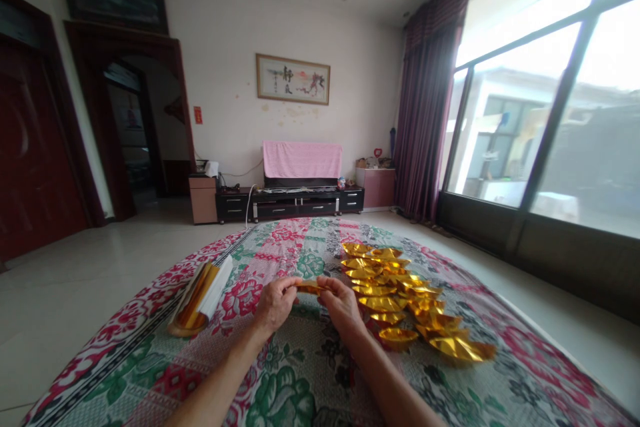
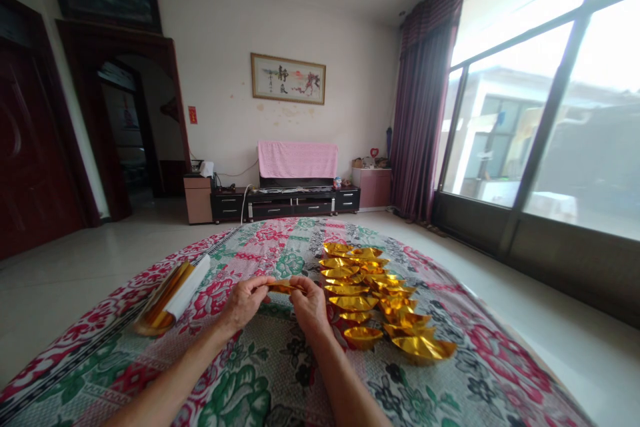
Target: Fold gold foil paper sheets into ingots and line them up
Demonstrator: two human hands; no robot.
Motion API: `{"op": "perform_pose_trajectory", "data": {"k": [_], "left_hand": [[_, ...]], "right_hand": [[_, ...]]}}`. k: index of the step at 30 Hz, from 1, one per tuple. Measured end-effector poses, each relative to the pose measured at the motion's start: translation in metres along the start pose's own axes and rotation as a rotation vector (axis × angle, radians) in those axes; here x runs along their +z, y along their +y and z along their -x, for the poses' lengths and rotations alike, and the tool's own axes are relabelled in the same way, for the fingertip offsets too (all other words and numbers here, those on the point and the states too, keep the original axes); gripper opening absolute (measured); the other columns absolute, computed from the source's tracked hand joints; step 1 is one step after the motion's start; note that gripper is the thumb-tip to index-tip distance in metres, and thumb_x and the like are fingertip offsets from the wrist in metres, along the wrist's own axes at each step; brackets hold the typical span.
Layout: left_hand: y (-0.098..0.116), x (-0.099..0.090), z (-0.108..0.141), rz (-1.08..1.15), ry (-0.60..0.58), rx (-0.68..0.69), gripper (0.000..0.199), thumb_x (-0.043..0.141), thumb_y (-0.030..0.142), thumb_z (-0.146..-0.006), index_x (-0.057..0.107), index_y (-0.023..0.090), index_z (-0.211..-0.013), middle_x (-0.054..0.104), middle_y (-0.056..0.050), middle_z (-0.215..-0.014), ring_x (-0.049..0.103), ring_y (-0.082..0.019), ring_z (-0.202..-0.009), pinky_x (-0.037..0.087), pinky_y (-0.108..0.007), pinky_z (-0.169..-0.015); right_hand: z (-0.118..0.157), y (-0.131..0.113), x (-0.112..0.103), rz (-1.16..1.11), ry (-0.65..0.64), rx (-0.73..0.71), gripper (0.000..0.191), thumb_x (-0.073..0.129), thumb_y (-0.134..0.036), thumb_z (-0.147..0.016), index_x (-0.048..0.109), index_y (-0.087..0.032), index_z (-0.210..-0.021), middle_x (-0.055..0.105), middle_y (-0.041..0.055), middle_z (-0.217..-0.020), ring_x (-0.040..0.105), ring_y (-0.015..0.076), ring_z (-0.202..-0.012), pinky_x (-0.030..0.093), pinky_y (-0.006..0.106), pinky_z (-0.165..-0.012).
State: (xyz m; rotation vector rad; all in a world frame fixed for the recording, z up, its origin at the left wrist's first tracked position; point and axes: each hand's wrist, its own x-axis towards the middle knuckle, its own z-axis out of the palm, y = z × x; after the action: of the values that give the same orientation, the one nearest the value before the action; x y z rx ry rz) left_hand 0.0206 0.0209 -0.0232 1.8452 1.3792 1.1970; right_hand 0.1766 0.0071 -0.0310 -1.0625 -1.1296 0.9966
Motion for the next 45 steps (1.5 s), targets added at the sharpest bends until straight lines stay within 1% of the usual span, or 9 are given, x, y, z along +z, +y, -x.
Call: {"op": "perform_pose_trajectory", "data": {"k": [3,6,10,14,19,22,26,34,45], "left_hand": [[-0.002,0.002,-0.001,-0.014,0.036,0.057,0.034,0.043,0.02,-0.075,0.068,0.016,-0.097,0.071,-0.002,-0.085,0.065,-0.011,-0.064,0.05,-0.02,-0.065],[-0.002,0.002,-0.001,-0.051,0.071,0.117,0.034,0.041,0.018,-0.075,0.068,0.016,-0.096,0.07,-0.003,-0.086,0.065,-0.01,-0.065,0.05,-0.019,-0.069],[-0.001,0.001,0.0,-0.066,0.043,0.055,0.038,0.04,0.019,-0.077,0.067,0.017,-0.103,0.072,-0.002,-0.075,0.066,-0.012,-0.065,0.051,-0.019,-0.068],[-0.002,0.002,0.001,-0.063,0.009,0.002,0.041,0.038,0.018,-0.078,0.063,0.016,-0.111,0.073,-0.003,-0.076,0.067,-0.014,-0.068,0.052,-0.02,-0.066],[-0.007,0.005,0.0,-0.049,-0.04,0.003,0.041,0.038,0.017,-0.077,0.065,0.015,-0.109,0.071,-0.006,-0.098,0.068,-0.016,-0.077,0.053,-0.022,-0.068],[-0.008,0.006,0.0,-0.055,-0.049,-0.003,0.041,0.04,0.017,-0.076,0.066,0.015,-0.107,0.07,-0.007,-0.099,0.068,-0.017,-0.08,0.053,-0.025,-0.069],[-0.009,0.006,-0.001,-0.051,-0.046,-0.016,0.041,0.041,0.016,-0.075,0.066,0.014,-0.108,0.071,-0.007,-0.094,0.068,-0.018,-0.083,0.053,-0.025,-0.071],[-0.012,0.008,-0.001,0.012,-0.014,-0.013,0.039,0.042,0.023,-0.077,0.065,0.016,-0.109,0.068,-0.006,-0.106,0.065,-0.017,-0.091,0.052,-0.027,-0.077],[-0.006,0.008,-0.001,0.164,-0.147,-0.139,0.046,0.041,0.016,-0.074,0.059,0.014,-0.116,0.068,-0.006,-0.105,0.068,-0.014,-0.075,0.051,-0.021,-0.056]], "right_hand": [[-0.003,0.006,-0.002,0.139,-0.007,-0.036,0.032,0.051,-0.026,-0.059,0.066,-0.012,-0.084,0.064,0.0014,-0.065,0.054,0.0119,-0.053,0.044,0.022,-0.051],[-0.005,0.011,-0.004,0.217,-0.031,-0.081,0.035,0.049,-0.028,-0.062,0.066,-0.012,-0.089,0.067,0.0041,-0.074,0.058,0.0143,-0.058,0.047,0.023,-0.054],[-0.006,0.015,-0.005,0.298,-0.024,-0.153,0.039,0.045,-0.03,-0.069,0.067,-0.013,-0.096,0.069,0.0064,-0.085,0.062,0.0171,-0.069,0.049,0.024,-0.059],[-0.004,0.016,-0.006,0.367,0.006,-0.171,0.04,0.041,-0.029,-0.072,0.068,-0.014,-0.098,0.07,0.0062,-0.082,0.062,0.0169,-0.063,0.05,0.025,-0.058],[-0.004,0.012,-0.008,0.378,0.041,-0.178,0.038,0.044,-0.027,-0.07,0.07,-0.014,-0.096,0.07,0.007,-0.086,0.064,0.0203,-0.075,0.051,0.028,-0.069],[-0.005,0.01,-0.008,0.35,0.069,-0.156,0.04,0.045,-0.026,-0.069,0.07,-0.014,-0.097,0.07,0.0077,-0.091,0.064,0.0219,-0.082,0.051,0.03,-0.073],[-0.005,0.012,-0.009,0.34,0.03,-0.132,0.039,0.044,-0.027,-0.07,0.07,-0.014,-0.096,0.07,0.0069,-0.086,0.065,0.0211,-0.075,0.052,0.031,-0.071],[-0.005,0.016,-0.007,0.299,-0.002,-0.115,0.04,0.044,-0.029,-0.07,0.07,-0.012,-0.097,0.07,0.008,-0.087,0.065,0.0208,-0.072,0.053,0.03,-0.066],[-0.001,0.004,-0.007,0.347,-0.029,-0.106,0.039,0.047,-0.028,-0.067,0.071,-0.013,-0.093,0.071,0.0061,-0.077,0.063,0.02,-0.064,0.051,0.03,-0.062]]}}
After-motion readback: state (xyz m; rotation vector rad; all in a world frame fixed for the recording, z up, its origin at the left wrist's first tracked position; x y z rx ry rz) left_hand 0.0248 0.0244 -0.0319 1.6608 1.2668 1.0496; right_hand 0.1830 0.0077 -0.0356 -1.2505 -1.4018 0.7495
